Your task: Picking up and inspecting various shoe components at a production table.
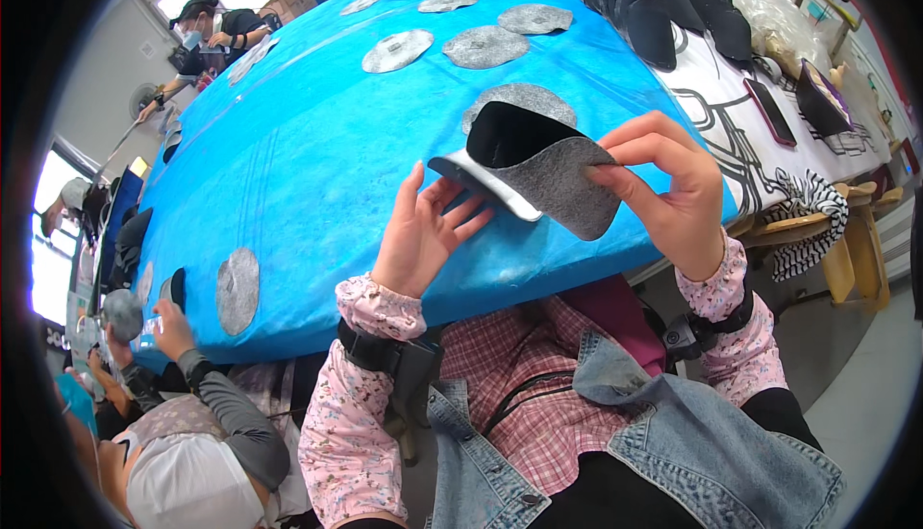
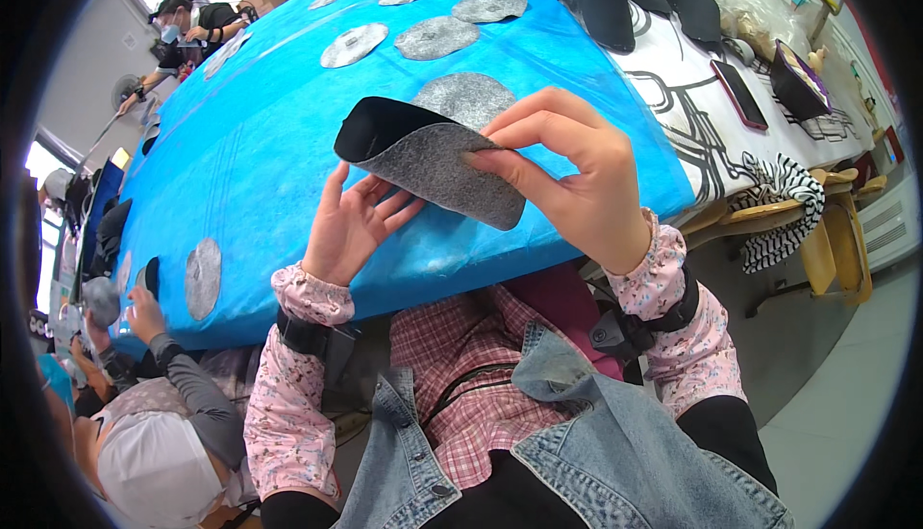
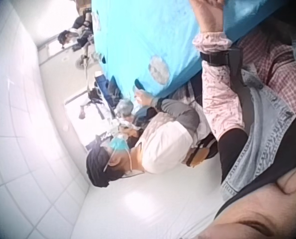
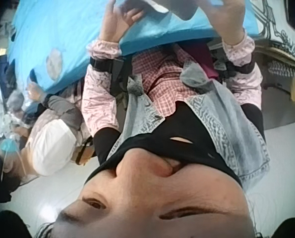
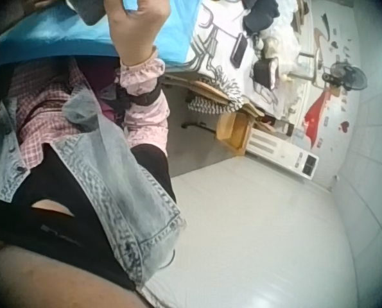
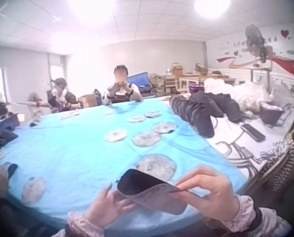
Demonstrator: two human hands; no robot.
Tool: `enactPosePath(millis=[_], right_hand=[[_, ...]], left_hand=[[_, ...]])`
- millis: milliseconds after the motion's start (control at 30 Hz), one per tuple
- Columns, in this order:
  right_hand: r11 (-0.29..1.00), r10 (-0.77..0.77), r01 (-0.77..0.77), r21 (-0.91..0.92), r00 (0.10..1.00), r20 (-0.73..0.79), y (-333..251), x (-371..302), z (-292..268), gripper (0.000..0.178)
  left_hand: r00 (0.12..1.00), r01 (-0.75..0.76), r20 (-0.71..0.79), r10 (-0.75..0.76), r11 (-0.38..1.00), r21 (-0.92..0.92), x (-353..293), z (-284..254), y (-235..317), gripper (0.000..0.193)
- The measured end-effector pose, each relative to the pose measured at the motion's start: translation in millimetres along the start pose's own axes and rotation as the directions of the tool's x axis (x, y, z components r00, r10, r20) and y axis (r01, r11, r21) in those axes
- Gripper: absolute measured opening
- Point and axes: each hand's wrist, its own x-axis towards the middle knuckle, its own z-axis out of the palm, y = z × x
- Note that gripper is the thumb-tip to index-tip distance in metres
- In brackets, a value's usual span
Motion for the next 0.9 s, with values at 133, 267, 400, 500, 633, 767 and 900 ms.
enactPosePath(millis=[133,267,400,500,633,767,900], right_hand=[[1.000,-0.006,0.006,0.010,1.000,0.022,-2.1,-0.6,-7.0,0.009],[0.995,0.068,-0.067,0.079,0.998,-0.016,-1.6,-5.4,-7.1,0.007],[0.904,0.226,-0.216,0.368,0.974,0.016,6.7,-14.9,-11.0,0.004],[0.787,0.284,-0.283,0.548,0.955,0.085,11.5,-17.8,-6.6,0.003],[0.810,0.287,-0.278,0.516,0.956,0.063,12.4,-17.7,1.9,0.004],[0.778,0.370,-0.367,0.511,0.924,0.100,24.6,-23.3,7.8,0.007],[0.573,0.444,-0.409,0.710,0.883,0.151,49.8,-41.6,13.2,0.008]], left_hand=[[0.999,-0.015,-0.043,0.022,0.987,0.157,5.5,14.3,-0.6,0.045],[0.994,-0.024,-0.097,0.041,0.984,0.176,5.5,15.0,-1.9,0.046],[0.994,-0.083,0.036,0.102,0.935,-0.343,-15.4,12.4,-9.7,0.070],[0.976,-0.111,0.128,0.174,0.914,-0.389,-36.5,30.1,-20.6,0.068],[0.971,-0.096,0.141,0.194,0.855,-0.510,-56.7,32.6,-33.4,0.069],[0.924,-0.383,0.081,0.375,0.910,0.158,-67.7,33.8,-51.0,0.068],[0.751,-0.494,0.283,0.597,0.224,0.840,-71.4,71.4,-46.5,0.111]])
